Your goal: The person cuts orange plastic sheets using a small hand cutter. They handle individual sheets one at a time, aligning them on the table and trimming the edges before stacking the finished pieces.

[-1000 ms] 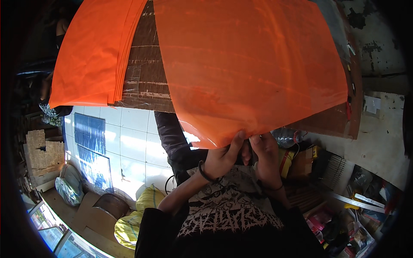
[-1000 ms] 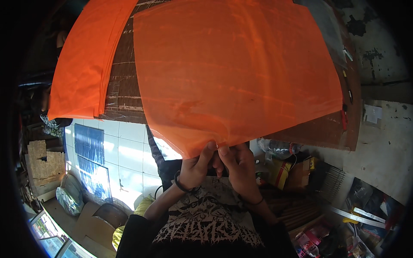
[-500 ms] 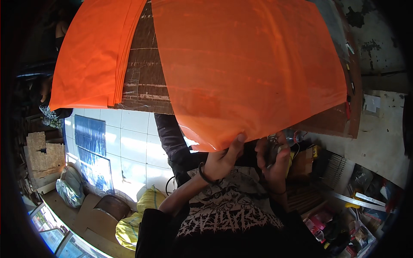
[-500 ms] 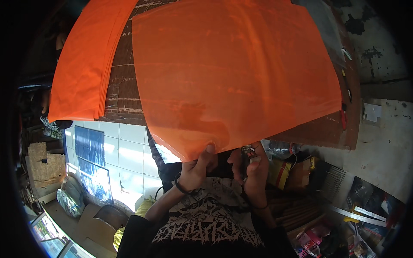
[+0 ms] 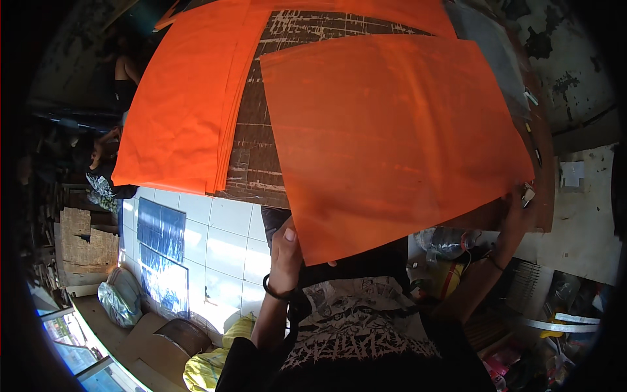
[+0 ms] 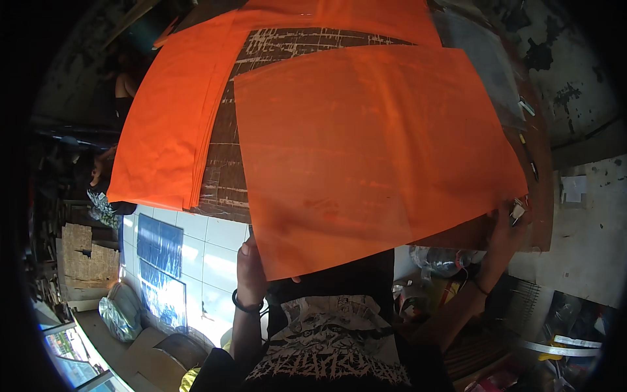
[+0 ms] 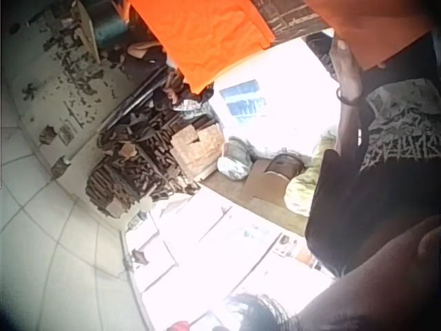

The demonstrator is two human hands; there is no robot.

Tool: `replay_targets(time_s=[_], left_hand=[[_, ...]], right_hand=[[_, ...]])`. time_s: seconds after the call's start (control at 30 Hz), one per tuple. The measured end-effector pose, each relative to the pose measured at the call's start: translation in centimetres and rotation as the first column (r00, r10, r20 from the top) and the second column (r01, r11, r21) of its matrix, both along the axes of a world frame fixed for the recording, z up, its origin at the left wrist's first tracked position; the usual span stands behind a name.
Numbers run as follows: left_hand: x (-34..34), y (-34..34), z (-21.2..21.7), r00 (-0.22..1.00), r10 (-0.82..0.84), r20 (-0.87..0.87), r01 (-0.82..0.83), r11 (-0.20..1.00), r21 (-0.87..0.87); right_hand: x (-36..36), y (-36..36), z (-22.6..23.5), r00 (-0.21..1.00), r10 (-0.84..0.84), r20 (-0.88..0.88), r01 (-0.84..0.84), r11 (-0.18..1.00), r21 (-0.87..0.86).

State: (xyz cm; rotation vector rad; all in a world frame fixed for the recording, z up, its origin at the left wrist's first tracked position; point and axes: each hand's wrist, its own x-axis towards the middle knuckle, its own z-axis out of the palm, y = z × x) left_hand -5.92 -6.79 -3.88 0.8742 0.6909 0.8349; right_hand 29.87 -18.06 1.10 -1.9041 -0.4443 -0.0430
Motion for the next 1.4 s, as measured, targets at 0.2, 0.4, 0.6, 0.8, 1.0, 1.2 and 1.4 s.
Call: replay_targets(time_s=[0.2, 0.4, 0.6, 0.8, 1.0, 1.2, 1.4], left_hand=[[0.0, 3.2, 1.9, 0.928, -0.051, -0.369, 0.127, 0.974, 0.185], [0.6, -0.9, 0.6, 0.955, 0.095, -0.280, 0.022, 0.922, 0.387], [2.2, -5.2, -0.8, 0.915, -0.238, -0.327, 0.390, 0.728, 0.564], [5.2, -4.2, -3.2, 0.806, -0.493, 0.328, 0.534, 0.845, -0.042], [4.3, -2.1, -3.0, 0.946, -0.314, 0.086, 0.318, 0.947, -0.039], [3.1, 1.0, -0.8, 0.954, -0.138, -0.266, 0.153, 0.988, 0.035], [4.2, 0.5, -0.6, 0.930, -0.040, -0.366, 0.066, 0.996, 0.058]], right_hand=[[4.7, 1.6, -2.0, 0.954, 0.046, 0.296, 0.015, 0.980, -0.201], [4.2, 5.2, 3.1, 0.844, 0.111, 0.524, -0.202, 0.972, 0.120], [8.0, 10.6, 11.5, 0.839, 0.399, 0.371, -0.518, 0.793, 0.321], [15.6, 16.1, 13.3, 0.801, 0.508, 0.317, -0.484, 0.861, -0.158], [6.7, 7.8, 10.1, 0.821, 0.467, 0.328, -0.407, 0.882, -0.238], [-2.5, -7.7, 4.3, 0.805, 0.476, -0.355, -0.592, 0.687, -0.421], [-9.5, -8.0, -0.4, 0.717, 0.291, -0.633, -0.318, 0.945, 0.074]])
